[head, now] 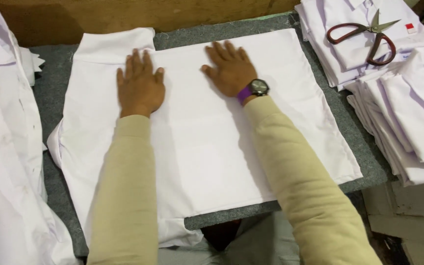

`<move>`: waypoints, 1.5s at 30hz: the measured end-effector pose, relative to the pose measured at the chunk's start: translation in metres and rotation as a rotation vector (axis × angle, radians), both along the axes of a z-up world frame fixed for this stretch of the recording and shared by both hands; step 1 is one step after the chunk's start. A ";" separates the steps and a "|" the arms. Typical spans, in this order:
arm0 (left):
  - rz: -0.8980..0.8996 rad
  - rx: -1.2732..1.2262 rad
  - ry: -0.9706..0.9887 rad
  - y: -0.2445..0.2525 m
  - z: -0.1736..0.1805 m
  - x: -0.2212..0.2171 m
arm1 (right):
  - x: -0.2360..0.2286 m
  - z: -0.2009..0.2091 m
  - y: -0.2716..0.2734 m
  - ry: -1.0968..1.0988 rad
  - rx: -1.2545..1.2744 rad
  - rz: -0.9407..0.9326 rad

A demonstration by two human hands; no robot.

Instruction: Folding a white long-sleeved shirt on a work surface in a garment factory.

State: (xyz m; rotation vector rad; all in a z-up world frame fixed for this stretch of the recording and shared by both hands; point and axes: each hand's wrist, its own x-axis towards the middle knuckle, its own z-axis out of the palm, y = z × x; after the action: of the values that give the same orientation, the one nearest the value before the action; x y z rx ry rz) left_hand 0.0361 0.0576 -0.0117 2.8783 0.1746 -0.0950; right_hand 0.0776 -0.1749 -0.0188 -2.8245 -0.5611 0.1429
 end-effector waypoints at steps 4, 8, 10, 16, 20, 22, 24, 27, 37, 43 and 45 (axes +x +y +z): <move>0.207 -0.008 0.077 0.056 0.015 -0.016 | 0.002 0.010 -0.072 0.053 -0.019 -0.152; 0.350 -0.028 0.081 0.082 0.009 -0.016 | 0.010 0.001 -0.113 0.028 -0.014 -0.262; 0.363 -0.029 0.059 0.083 0.007 -0.016 | 0.009 0.000 -0.117 0.025 -0.009 -0.271; 0.333 -0.034 -0.013 0.076 0.002 -0.021 | 0.008 -0.002 -0.118 -0.005 0.001 -0.246; 0.085 0.155 -0.001 0.029 0.028 -0.051 | 0.012 -0.004 -0.117 -0.025 0.053 -0.239; -0.055 0.056 0.096 0.008 0.045 -0.079 | 0.013 -0.007 -0.122 -0.049 0.066 -0.226; -0.171 0.031 -0.027 0.010 0.050 -0.106 | 0.012 -0.009 -0.123 -0.050 0.099 -0.233; -0.100 0.060 -0.116 0.058 0.050 -0.135 | 0.013 -0.008 -0.123 -0.047 0.065 -0.229; 0.023 -0.405 -0.230 0.121 0.025 -0.169 | 0.010 -0.009 -0.122 -0.070 0.081 -0.221; 0.186 -0.452 -0.165 0.130 0.010 -0.176 | 0.015 -0.015 -0.127 -0.094 0.089 -0.196; 0.073 -0.276 -0.082 0.133 -0.001 -0.175 | 0.018 -0.015 -0.128 -0.110 0.087 -0.179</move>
State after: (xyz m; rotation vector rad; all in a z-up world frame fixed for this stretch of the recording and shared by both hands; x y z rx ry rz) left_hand -0.1389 0.1904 -0.0129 2.5926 0.2307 0.0117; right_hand 0.0955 -0.3028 -0.0340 -2.7928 -0.3250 -0.0688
